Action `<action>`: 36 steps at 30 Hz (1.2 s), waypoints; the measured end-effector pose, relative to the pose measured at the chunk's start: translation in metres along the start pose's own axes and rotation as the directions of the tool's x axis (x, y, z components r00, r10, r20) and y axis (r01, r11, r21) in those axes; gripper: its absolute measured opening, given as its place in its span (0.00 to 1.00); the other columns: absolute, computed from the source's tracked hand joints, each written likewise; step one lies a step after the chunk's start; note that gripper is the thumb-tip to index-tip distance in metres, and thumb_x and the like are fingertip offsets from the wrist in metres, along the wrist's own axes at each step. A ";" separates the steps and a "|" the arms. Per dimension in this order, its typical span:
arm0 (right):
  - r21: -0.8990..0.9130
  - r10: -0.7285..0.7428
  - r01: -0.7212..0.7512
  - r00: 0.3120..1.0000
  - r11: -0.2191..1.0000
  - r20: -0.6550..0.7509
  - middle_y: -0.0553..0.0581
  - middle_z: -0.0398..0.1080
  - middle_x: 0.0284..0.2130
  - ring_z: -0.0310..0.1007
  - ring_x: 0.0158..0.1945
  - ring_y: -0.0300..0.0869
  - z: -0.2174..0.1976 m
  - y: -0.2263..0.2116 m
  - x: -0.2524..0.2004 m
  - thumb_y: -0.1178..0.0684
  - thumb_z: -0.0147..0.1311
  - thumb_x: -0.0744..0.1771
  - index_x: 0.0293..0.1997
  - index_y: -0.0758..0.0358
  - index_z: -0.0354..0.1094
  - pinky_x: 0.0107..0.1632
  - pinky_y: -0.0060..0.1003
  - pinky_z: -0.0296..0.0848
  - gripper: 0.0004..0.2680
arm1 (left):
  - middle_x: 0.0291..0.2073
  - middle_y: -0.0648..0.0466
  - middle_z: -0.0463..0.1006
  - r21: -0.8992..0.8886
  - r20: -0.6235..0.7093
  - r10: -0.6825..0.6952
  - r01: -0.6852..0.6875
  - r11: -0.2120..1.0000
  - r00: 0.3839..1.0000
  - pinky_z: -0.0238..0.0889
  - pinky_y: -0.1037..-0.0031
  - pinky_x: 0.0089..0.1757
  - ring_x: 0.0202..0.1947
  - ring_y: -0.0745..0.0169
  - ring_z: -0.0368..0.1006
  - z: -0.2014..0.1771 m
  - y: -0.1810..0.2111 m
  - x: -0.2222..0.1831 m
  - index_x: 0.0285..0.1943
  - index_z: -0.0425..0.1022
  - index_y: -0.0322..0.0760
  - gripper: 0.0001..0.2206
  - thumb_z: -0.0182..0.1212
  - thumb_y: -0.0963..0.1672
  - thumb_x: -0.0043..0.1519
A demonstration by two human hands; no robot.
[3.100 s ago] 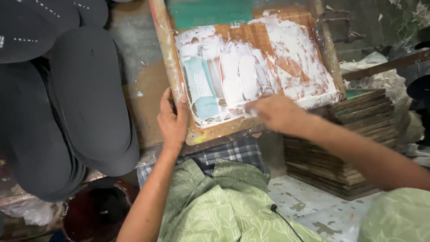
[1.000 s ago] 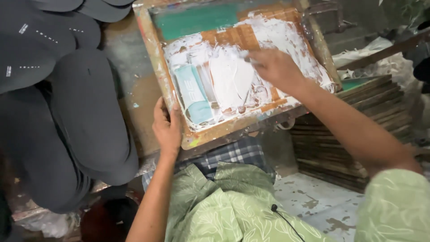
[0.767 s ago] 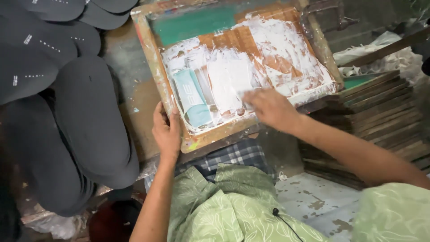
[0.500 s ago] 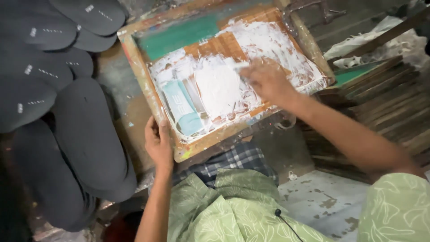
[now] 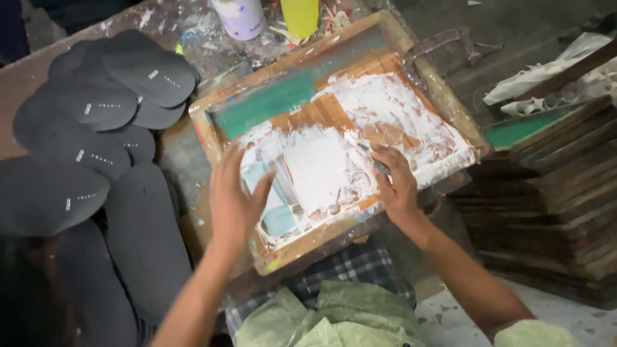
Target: Applying a white paste or print to shoe insoles using a screen-printing frame and a spatula.
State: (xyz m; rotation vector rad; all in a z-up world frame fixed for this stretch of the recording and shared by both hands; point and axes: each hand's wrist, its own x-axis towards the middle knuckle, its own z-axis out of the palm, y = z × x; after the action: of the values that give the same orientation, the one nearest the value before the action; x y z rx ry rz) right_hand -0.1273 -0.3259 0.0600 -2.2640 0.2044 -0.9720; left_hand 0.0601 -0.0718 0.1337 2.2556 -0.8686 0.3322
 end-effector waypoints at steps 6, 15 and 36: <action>0.053 0.139 -0.135 0.988 0.989 -0.067 0.64 0.69 0.60 0.68 0.65 0.57 0.011 0.016 -0.006 0.63 0.49 0.69 0.57 0.67 0.66 0.68 0.47 0.64 0.10 | 0.57 0.32 0.73 -0.052 0.082 0.110 -0.106 0.993 0.991 0.61 0.52 0.56 0.58 0.30 0.68 0.116 -0.028 0.204 0.68 0.62 0.24 0.40 0.80 0.51 0.54; 0.073 0.179 -0.171 0.976 0.983 -0.124 0.66 0.70 0.59 0.69 0.65 0.59 0.009 0.014 -0.001 0.62 0.48 0.70 0.55 0.64 0.66 0.69 0.52 0.65 0.09 | 0.55 0.30 0.71 -0.119 -0.013 0.176 -0.176 0.977 0.984 0.60 0.52 0.55 0.56 0.29 0.67 0.242 -0.036 0.347 0.68 0.57 0.18 0.50 0.87 0.53 0.47; 0.249 0.308 -0.281 0.948 0.927 -0.077 0.67 0.69 0.59 0.71 0.62 0.53 0.011 0.004 -0.005 0.61 0.47 0.72 0.60 0.70 0.63 0.65 0.42 0.69 0.09 | 0.66 0.39 0.66 0.187 0.248 0.516 -0.563 0.805 0.820 0.51 0.47 0.67 0.68 0.35 0.60 0.117 -0.020 0.195 0.75 0.65 0.45 0.26 0.64 0.41 0.66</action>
State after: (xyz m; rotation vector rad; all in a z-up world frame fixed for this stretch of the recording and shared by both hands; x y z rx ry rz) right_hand -0.1234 -0.3215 0.0490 -1.8960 0.4437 -0.9131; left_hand 0.2177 -0.2367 0.1258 2.2475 -1.6672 0.5199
